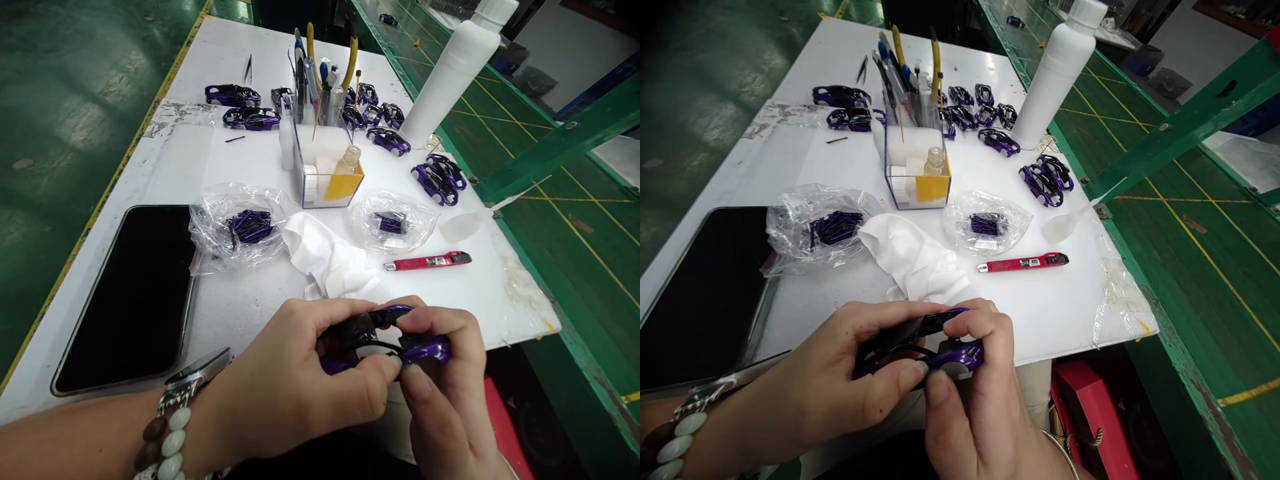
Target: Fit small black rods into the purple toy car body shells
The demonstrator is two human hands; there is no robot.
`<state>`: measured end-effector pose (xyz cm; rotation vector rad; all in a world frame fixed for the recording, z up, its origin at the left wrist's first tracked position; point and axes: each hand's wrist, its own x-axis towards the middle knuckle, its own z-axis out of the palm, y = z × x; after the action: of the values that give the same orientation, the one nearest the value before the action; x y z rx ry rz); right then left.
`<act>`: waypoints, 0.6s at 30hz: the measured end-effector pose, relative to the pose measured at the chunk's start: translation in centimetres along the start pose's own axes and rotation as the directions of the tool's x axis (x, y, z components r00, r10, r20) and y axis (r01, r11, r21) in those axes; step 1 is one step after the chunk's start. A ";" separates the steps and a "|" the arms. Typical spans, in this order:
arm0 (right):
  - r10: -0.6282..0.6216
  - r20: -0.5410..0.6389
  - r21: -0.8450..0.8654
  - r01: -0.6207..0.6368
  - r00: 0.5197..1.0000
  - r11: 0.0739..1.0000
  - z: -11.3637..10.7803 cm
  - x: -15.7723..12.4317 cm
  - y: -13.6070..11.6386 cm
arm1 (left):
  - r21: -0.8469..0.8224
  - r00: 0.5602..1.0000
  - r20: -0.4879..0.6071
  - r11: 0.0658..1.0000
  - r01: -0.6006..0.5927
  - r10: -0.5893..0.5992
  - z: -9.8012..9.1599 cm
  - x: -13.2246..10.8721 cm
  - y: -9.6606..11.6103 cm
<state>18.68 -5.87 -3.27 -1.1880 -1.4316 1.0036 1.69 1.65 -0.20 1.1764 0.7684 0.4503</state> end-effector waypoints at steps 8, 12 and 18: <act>-0.037 0.014 -0.185 0.039 0.999 0.982 -0.7 0.1 -0.1 | 0.019 0.999 -0.020 0.999 0.039 -0.039 0.3 0.0 0.3; -0.055 0.020 -0.250 0.058 0.998 0.967 -0.9 0.1 -0.4 | 0.061 1.000 -0.012 0.998 -0.009 0.010 0.4 0.0 0.5; 0.013 0.037 -0.282 -0.002 0.999 0.959 -0.8 -0.2 -1.1 | 0.091 0.999 -0.037 0.996 0.009 -0.006 0.4 0.0 0.7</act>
<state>19.33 -6.21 -2.12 -1.3856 -1.6413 0.8494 2.08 1.62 0.55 1.2525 0.8315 0.4351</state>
